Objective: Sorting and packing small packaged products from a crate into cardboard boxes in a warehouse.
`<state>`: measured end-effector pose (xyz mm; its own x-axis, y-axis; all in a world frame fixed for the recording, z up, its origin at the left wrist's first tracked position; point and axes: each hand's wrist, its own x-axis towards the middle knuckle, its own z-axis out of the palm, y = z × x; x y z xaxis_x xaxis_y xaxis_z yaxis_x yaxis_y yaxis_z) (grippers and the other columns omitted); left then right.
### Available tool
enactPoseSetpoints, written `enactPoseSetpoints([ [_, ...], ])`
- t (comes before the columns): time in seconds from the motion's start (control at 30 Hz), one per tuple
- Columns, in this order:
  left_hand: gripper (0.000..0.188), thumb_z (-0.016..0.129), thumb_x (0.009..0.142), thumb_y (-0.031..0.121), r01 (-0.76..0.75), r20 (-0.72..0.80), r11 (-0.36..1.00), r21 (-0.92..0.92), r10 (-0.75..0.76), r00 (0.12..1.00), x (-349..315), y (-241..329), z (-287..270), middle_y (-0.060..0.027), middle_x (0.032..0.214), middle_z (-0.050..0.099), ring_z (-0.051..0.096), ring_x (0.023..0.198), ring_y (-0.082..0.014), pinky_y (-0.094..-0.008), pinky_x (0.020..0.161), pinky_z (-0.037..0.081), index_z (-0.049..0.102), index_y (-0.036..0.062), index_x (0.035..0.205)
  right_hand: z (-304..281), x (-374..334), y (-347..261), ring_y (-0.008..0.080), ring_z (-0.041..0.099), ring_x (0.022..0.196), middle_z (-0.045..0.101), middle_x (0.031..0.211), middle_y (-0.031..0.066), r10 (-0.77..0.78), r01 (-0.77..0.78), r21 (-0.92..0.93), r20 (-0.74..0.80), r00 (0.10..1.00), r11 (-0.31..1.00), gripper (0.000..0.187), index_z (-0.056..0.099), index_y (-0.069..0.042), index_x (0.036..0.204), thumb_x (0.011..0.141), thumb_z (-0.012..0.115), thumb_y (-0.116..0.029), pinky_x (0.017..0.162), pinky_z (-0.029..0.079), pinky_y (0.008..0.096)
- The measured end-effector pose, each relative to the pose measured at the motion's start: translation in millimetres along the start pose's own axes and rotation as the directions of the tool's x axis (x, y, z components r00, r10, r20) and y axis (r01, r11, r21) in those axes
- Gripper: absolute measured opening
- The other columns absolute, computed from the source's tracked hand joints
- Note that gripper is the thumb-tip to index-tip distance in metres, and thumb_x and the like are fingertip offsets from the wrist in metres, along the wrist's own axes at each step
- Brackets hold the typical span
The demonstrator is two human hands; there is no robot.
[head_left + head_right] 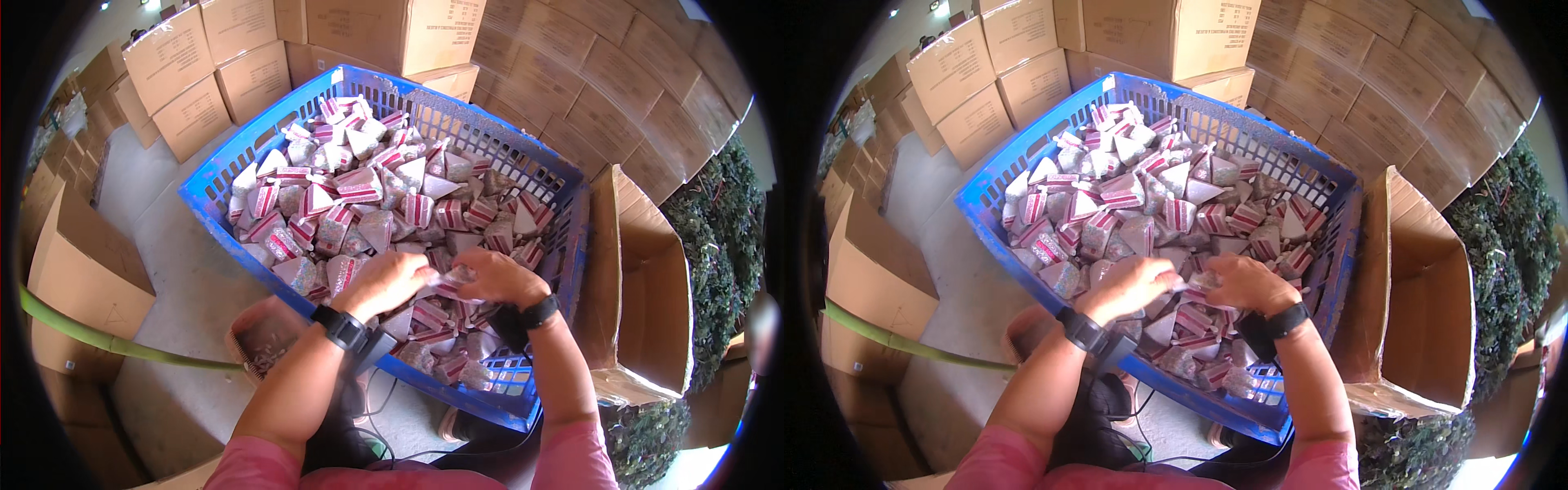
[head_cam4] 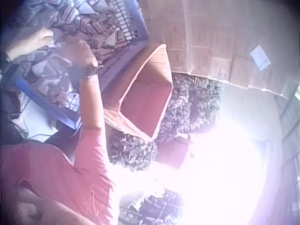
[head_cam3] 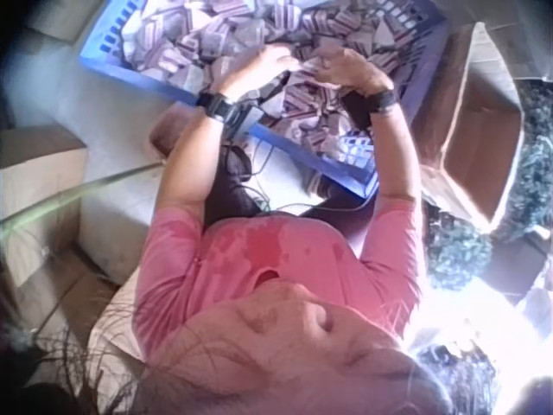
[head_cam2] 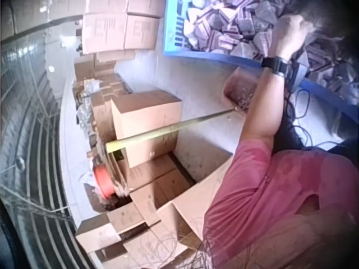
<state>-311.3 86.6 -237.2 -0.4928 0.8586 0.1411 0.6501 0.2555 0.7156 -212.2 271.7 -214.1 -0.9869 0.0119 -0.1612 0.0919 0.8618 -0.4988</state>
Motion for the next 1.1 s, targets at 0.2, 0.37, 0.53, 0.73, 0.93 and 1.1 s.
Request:
enactPoseSetpoints([
  [0.2, 0.032, 0.052, 0.082, 0.031, -0.194, 0.098, 0.977, 0.090, 0.186, 0.978, -9.7, 36.8, 17.5, -0.0180, 0.060, 0.053, 0.053, 0.059, -0.0358, -0.0421, 0.052, 0.039, 0.052, 0.0020, 0.070, -6.8, -30.9, 7.3, 0.0279, 0.055, 0.091, 0.058, 0.094, 0.0148, -0.029, 0.007, 0.119, 0.184, 0.983, 0.993, 0.048, 0.056, -0.002, 0.103, 0.066, 0.066, -0.031, 0.079, 0.042, 0.0334],
  [0.37, 0.029, 0.048, 0.087, 0.025, -0.193, 0.221, 0.895, -0.402, 0.299, 0.928, -8.0, 46.4, 13.4, -0.0130, 0.055, 0.050, 0.043, 0.046, -0.0202, -0.0292, 0.048, 0.037, 0.055, 0.0007, 0.075, -18.6, -47.0, 9.4, 0.0213, 0.058, 0.086, 0.060, 0.092, 0.0121, -0.229, 0.173, 0.357, 0.118, 0.966, 0.918, 0.043, 0.057, -0.002, 0.103, 0.064, 0.065, -0.018, 0.076, 0.043, 0.0298],
  [0.53, 0.031, 0.048, 0.088, 0.027, 0.190, 0.359, 0.741, -0.644, 0.073, 0.931, -7.6, 48.9, 13.9, 0.0028, 0.056, 0.046, 0.039, 0.047, -0.0045, -0.0192, 0.043, 0.031, 0.054, 0.0025, 0.070, -25.1, -51.4, 7.8, 0.0143, 0.054, 0.089, 0.060, 0.095, 0.0081, -0.159, -0.035, 0.591, 0.273, 0.949, 0.806, 0.042, 0.057, -0.001, 0.105, 0.066, 0.069, -0.014, 0.079, 0.041, 0.0271],
  [0.73, 0.035, 0.045, 0.087, 0.038, 0.150, 0.130, 0.272, -0.951, -0.091, 0.987, 2.1, 44.2, -0.2, 0.0042, 0.052, 0.036, 0.033, 0.043, -0.0040, -0.0186, 0.037, 0.023, 0.049, 0.0074, 0.071, -14.6, -54.1, 55.5, 0.0257, 0.051, 0.100, 0.051, 0.113, 0.0143, -0.020, 0.443, 0.896, -0.443, 0.896, 0.030, 0.052, 0.050, -0.005, 0.108, 0.064, 0.072, -0.021, 0.086, 0.041, 0.0393],
  [0.93, 0.034, 0.046, 0.087, 0.036, 0.028, -0.049, 0.297, -0.955, -0.247, 0.968, 2.3, 30.6, -15.2, 0.0031, 0.054, 0.039, 0.036, 0.043, -0.0053, -0.0179, 0.037, 0.024, 0.051, 0.0053, 0.074, -76.3, -114.1, 103.7, 0.0297, 0.043, 0.112, 0.029, 0.134, 0.0163, 0.141, 0.567, 0.315, -0.773, 0.619, -0.761, 0.099, 0.021, -0.001, 0.130, 0.052, 0.079, -0.018, 0.089, 0.041, 0.0438],
  [1.1, 0.026, 0.047, 0.086, 0.028, -0.034, -0.098, 0.167, -0.985, -0.389, 0.916, -2.9, 16.1, -28.0, 0.0038, 0.054, 0.041, 0.037, 0.043, -0.0036, -0.0166, 0.035, 0.025, 0.054, 0.0027, 0.083, -45.1, -59.6, 36.1, 0.0243, 0.055, 0.093, 0.046, 0.120, 0.0164, -0.011, 0.551, 0.823, -0.558, 0.830, -0.142, 0.073, 0.031, -0.006, 0.127, 0.074, 0.058, -0.048, 0.074, 0.047, 0.0375],
])
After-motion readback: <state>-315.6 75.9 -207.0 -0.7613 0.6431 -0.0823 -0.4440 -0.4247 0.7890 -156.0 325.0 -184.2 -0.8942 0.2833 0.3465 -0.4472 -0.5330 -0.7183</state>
